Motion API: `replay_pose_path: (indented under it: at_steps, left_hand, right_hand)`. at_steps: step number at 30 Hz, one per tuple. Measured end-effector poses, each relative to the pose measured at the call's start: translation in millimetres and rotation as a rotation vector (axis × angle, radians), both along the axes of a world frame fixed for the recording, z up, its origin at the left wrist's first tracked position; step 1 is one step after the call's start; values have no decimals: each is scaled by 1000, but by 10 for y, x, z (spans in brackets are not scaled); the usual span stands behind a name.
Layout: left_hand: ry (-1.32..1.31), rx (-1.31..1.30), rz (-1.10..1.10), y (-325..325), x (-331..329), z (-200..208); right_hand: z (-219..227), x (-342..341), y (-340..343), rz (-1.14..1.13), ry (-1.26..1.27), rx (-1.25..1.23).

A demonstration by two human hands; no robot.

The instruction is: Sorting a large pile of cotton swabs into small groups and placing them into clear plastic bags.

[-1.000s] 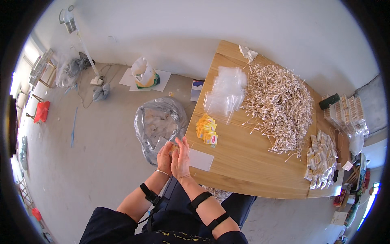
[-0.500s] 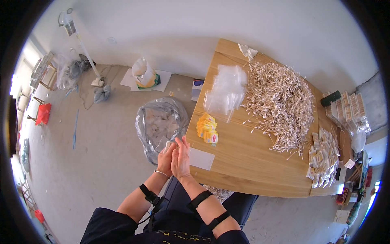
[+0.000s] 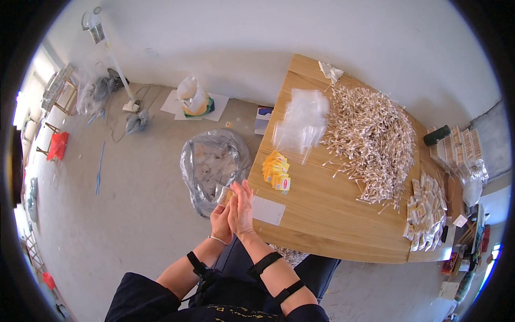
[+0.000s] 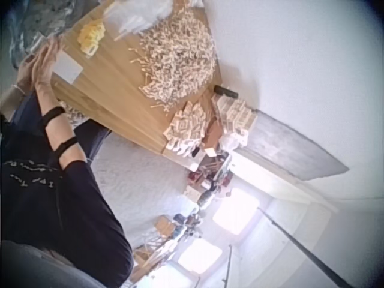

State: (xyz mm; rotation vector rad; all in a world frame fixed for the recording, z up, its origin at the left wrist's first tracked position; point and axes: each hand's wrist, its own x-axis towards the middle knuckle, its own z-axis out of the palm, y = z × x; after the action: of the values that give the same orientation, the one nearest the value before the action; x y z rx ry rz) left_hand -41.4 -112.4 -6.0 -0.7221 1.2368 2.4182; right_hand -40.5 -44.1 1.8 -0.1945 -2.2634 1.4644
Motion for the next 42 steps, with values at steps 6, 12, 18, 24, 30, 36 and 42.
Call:
replay_pose_path:
  at_steps: [6, 12, 18, 24, 30, 36, 42]
  left_hand:
    - [25, -130, -104, -39, -78, -57]
    - [40, -71, -125, -73, -80, -40]
    - [-32, 136, -106, -189, -94, -98]
    - [-24, -11, -72, -137, 43, -117]
    - [22, -107, -162, -176, -52, -125]
    - [61, -137, -184, -303, -387, 9]
    - [126, -252, -355, -246, -548, 60]
  right_hand:
    - [-35, -10, -22, -18, -24, -40]
    - [27, -16, -62, 5, -36, -29]
    - [-90, -42, -69, -73, 11, -68]
    - [-90, -62, -91, -86, 16, 7]
    - [-76, -56, -82, -74, -52, 1]
    - [-77, -71, -81, -111, -40, 38]
    - [-104, -80, -81, -127, -54, 23]
